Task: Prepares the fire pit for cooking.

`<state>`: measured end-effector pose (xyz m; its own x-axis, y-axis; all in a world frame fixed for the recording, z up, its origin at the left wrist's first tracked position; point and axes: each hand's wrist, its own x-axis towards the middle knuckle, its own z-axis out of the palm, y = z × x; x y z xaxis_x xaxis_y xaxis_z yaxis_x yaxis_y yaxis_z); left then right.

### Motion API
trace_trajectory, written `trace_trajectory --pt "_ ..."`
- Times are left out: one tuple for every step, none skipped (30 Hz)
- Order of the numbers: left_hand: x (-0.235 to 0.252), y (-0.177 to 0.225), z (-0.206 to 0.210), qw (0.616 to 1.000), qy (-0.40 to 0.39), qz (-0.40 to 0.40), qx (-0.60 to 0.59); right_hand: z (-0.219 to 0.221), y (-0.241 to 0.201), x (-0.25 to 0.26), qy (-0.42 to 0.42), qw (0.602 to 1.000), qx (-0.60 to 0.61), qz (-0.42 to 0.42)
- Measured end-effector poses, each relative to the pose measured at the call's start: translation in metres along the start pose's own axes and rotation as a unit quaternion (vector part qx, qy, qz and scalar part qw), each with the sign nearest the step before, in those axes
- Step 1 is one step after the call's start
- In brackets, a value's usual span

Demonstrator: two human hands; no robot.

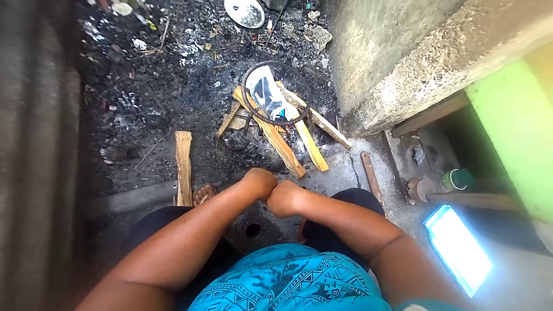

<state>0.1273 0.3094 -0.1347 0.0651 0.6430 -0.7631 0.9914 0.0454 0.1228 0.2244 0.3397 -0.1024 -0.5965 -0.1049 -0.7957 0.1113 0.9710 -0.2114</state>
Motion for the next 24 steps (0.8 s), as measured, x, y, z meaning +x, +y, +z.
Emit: trace_trajectory --pt "0.001 0.001 -0.002 1.0 -0.003 0.001 0.001 0.0 0.001 -0.001 -0.001 1.0 0.0 0.003" --pt "0.003 0.002 -0.004 1.0 -0.006 0.003 0.002 0.001 0.002 -0.002 -0.001 1.0 0.003 0.006" --pt "0.005 0.003 -0.005 1.0 -0.008 0.005 0.001 0.001 0.003 -0.002 -0.001 1.0 0.006 0.01" --pt "0.008 0.003 -0.005 1.0 -0.009 0.007 0.001 0.001 0.005 -0.002 -0.002 1.0 0.007 0.013" --pt "0.011 0.003 -0.007 1.0 -0.012 0.008 0.004 0.001 0.006 -0.003 -0.003 1.0 0.008 0.015" --pt "0.013 0.004 -0.008 1.0 -0.014 0.009 0.006 0.001 0.008 -0.002 -0.005 1.0 0.008 0.017" --pt "0.014 0.004 -0.01 1.0 -0.016 0.01 0.007 0.001 0.01 -0.003 -0.008 1.0 0.008 0.019" --pt "0.015 0.005 -0.011 1.0 -0.018 0.012 0.008 0.001 0.011 -0.003 -0.01 1.0 0.009 0.021" --pt "0.016 0.005 -0.012 1.0 -0.018 0.015 0.008 0.002 0.012 -0.003 -0.01 1.0 0.01 0.021" --pt "0.018 0.005 -0.012 1.0 -0.019 0.018 0.009 0.003 0.013 -0.004 -0.009 1.0 0.01 0.02" --pt "0.018 0.006 -0.012 1.0 -0.021 0.02 0.01 0.003 0.013 -0.004 -0.009 1.0 0.011 0.021" --pt "0.018 0.007 -0.012 0.999 -0.024 0.021 0.01 0.004 0.013 -0.005 -0.009 1.0 0.012 0.022" --pt "0.019 0.007 -0.012 0.999 -0.026 0.022 0.01 0.004 0.013 -0.005 -0.008 1.0 0.012 0.022" --pt "0.02 0.007 -0.012 0.999 -0.029 0.024 0.009 0.005 0.012 -0.006 -0.008 1.0 0.013 0.023" --pt "0.02 0.008 -0.011 0.999 -0.032 0.026 0.007 0.005 0.012 -0.007 -0.01 1.0 0.013 0.025" --pt "0.021 0.008 -0.01 0.999 -0.034 0.028 0.007 0.005 0.011 -0.007 -0.011 1.0 0.014 0.025" --pt "0.021 0.008 -0.01 0.999 -0.035 0.029 0.009 0.004 0.01 -0.008 -0.012 1.0 0.013 0.025" --pt "0.021 0.008 -0.01 0.999 -0.035 0.03 0.01 0.004 0.01 -0.008 -0.013 1.0 0.01 0.024" --pt "0.021 0.007 -0.009 0.999 -0.034 0.031 0.01 0.004 0.009 -0.008 -0.013 1.0 0.009 0.023" --pt "0.021 0.007 -0.009 0.999 -0.033 0.031 0.009 0.004 0.009 -0.008 -0.015 1.0 0.008 0.022" --pt "0.021 0.006 -0.009 0.999 -0.031 0.03 0.008 0.004 0.009 -0.007 -0.015 1.0 0.009 0.021" --pt "0.021 0.006 -0.009 0.999 -0.031 0.028 0.007 0.004 0.01 -0.007 -0.013 1.0 0.009 0.02" --pt "0.021 0.007 -0.009 0.999 -0.033 0.024 0.006 0.005 0.01 -0.007 -0.011 1.0 0.009 0.019" --pt "0.02 0.008 -0.01 0.999 -0.035 0.02 0.006 0.004 0.01 -0.007 -0.01 1.0 0.009 0.018"
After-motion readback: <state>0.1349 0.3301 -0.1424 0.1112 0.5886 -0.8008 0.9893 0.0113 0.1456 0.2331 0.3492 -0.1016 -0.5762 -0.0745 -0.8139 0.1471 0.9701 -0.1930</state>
